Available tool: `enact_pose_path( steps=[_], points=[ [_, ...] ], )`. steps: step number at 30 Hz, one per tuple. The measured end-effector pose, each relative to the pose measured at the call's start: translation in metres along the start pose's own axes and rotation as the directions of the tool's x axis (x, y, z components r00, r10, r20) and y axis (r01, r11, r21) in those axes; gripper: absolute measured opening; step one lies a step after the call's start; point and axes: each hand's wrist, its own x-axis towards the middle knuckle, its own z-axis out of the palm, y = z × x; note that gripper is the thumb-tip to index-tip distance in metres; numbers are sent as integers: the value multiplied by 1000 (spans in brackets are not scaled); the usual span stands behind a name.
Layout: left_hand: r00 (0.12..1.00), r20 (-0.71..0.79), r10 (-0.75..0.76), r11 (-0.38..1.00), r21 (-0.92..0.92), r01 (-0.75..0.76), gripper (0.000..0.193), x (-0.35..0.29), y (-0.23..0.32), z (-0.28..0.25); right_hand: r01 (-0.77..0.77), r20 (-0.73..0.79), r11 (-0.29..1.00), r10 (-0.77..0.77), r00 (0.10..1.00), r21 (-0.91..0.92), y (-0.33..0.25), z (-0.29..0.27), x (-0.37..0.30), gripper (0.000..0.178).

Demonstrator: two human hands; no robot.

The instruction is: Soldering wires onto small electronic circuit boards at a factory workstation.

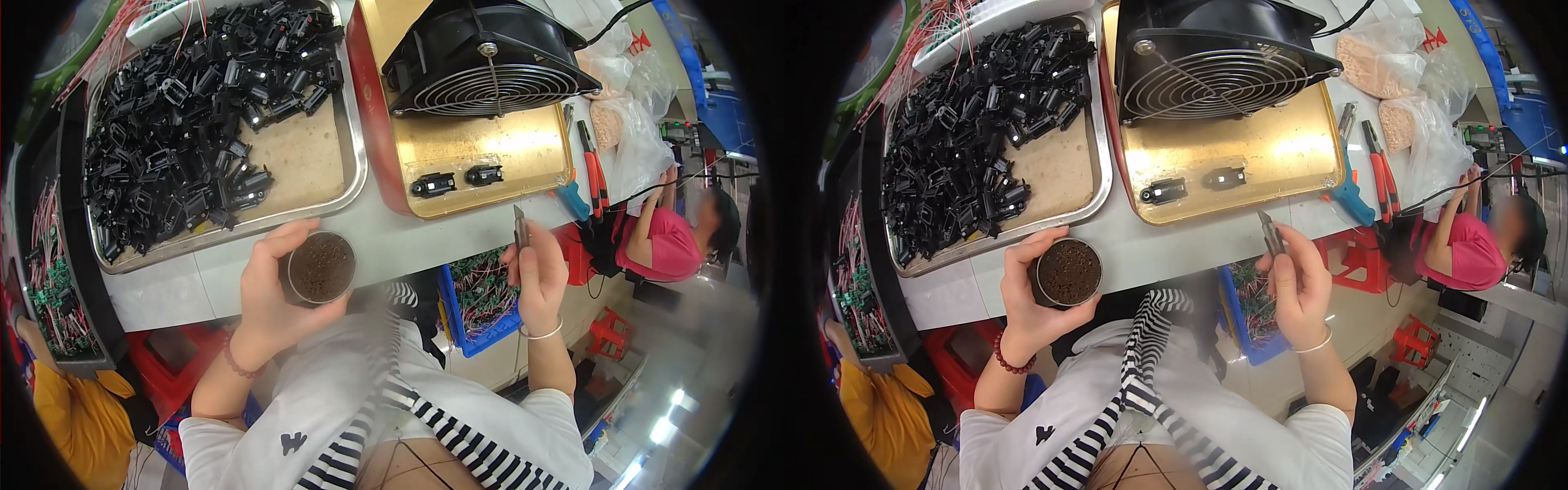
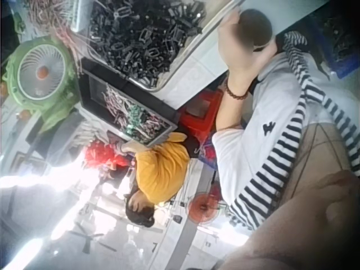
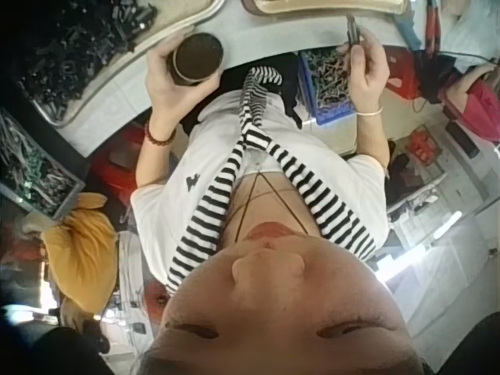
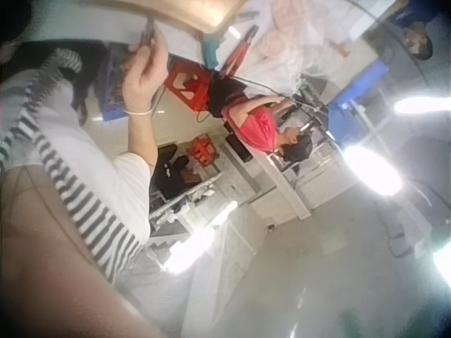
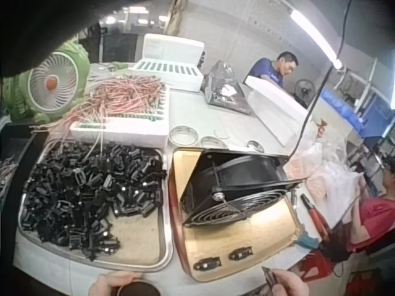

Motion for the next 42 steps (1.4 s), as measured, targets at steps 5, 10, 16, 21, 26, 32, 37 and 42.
enact_pose_path(
  steps=[5, 10, 16, 21, 26, 32, 37, 42],
  points=[
    [1000, -10, 7, 1000, 3, -7, 69, 0, -1, 1, 428, 67, 559, -552, 831, -710, -2, 3, 16, 39],
    [1000, -6, 21, 1000, 13, -21, 70, 0, 0, 1, 462, 125, 429, -614, 779, -776, 3, 4, 14, 43],
    [999, -5, 38, 999, 15, -38, 70, 2, 0, 0, 376, 99, 624, -431, 897, -685, 2, -2, 6, 40],
    [999, -10, 46, 998, 33, -46, 70, 3, 1, 1, 450, 118, 625, -497, 859, -638, -19, 0, 12, 37],
    [999, -5, 33, 999, 34, -33, 70, 2, 1, 1, 536, 221, 617, -514, 829, -577, -32, 9, 22, 37],
    [999, -13, 32, 999, 38, -31, 69, 1, 1, 0, 587, 304, 599, -512, 804, -544, -39, 18, 28, 37],
    [998, -45, 45, 998, 39, -43, 69, 1, 2, 1, 493, 319, 730, -380, 868, -473, -37, 27, 16, 41],
    [998, 0, 59, 998, 13, -59, 79, 0, -1, -1, 505, 448, 770, -320, 835, -390, -29, 50, 15, 39]
  ],
)
